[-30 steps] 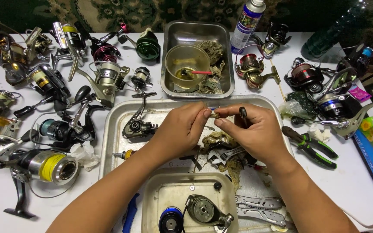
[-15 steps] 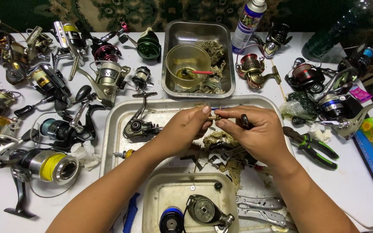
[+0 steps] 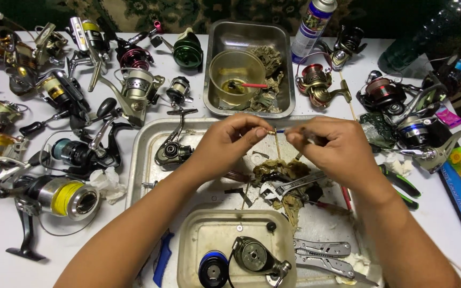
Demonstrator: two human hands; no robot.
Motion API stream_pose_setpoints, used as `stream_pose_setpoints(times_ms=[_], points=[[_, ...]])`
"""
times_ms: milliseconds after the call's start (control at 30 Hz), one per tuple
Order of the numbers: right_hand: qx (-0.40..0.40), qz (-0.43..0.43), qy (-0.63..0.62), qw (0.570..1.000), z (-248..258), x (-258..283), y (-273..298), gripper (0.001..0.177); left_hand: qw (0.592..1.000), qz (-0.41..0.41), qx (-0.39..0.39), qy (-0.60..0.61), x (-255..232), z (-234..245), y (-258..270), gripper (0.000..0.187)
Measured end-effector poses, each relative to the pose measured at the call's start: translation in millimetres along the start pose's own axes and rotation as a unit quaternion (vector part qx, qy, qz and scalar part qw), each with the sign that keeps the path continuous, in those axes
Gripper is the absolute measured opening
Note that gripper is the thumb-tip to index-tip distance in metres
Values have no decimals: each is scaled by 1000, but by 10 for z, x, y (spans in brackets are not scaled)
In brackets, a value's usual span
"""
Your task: Disassembling and inspecting the internal gear mechanism of a spinning fishing reel on a workbench.
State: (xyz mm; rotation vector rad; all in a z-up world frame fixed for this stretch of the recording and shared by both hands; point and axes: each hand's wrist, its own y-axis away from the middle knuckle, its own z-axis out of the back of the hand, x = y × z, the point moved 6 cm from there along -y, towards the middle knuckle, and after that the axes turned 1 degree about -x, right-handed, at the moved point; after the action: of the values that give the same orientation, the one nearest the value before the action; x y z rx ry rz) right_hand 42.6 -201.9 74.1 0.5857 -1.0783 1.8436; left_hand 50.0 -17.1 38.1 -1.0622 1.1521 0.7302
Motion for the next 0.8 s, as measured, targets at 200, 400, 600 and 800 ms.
stream_pose_setpoints(times_ms=[200,400,600,800], points=[[201,-186,152,950,-224,-256,64,15,993,69,-56,75,210,167,-48,29],[320,-181,196,909,-433,-361,104,25,987,53,-94,118,327,271,-71,31],[278,-255,185,907,-163,-438,22,32,974,48,-110,191,396,337,-133,37],[311,-166,277,894,-40,-688,194,42,978,121,-122,120,382,396,-170,34]])
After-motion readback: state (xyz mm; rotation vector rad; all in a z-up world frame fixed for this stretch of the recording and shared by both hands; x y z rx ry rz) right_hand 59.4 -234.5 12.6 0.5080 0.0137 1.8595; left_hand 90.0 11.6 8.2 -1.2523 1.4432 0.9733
